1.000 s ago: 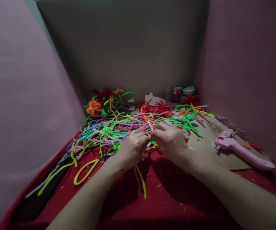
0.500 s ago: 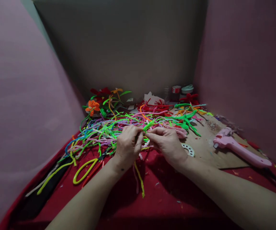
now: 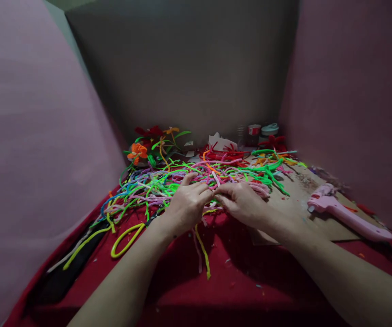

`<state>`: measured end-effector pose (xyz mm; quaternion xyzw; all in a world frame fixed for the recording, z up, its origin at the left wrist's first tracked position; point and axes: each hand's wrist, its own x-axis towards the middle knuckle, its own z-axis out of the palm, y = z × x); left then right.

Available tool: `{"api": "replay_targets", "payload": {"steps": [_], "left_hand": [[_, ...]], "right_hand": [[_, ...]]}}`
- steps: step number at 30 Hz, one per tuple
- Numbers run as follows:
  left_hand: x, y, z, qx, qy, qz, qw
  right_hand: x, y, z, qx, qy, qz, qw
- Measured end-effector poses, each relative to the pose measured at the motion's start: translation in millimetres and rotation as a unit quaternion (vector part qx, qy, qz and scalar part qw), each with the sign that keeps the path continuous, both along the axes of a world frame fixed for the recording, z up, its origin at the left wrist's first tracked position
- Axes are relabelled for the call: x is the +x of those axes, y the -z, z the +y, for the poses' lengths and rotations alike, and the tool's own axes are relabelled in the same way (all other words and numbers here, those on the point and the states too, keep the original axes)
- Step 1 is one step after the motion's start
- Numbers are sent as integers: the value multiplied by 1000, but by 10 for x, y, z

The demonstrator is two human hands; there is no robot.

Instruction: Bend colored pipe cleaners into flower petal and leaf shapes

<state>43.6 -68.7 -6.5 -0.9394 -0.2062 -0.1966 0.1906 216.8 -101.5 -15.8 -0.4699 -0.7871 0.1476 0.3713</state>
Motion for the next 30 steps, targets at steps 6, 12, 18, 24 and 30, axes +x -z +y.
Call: {"api": "replay_targets", "payload": {"steps": [6, 12, 18, 24, 30], "left_hand": [[18, 12, -34, -4, 12, -14, 1000], [33, -65, -54, -16, -134, -388, 912], [137, -27, -15, -570, -87, -516, 633], [168, 19, -55, -638, -52, -499, 584], [159, -40, -131, -505, -101, -471, 716]], "right_hand": [[44, -25, 9, -137, -32, 90, 986], [-10, -35, -39, -68, 42, 252, 964], [-102, 56, -67, -85, 28, 309, 947], [-136, 93, -56, -235, -74, 335, 910], [-218, 151, -76, -328, -67, 436, 835]]}}
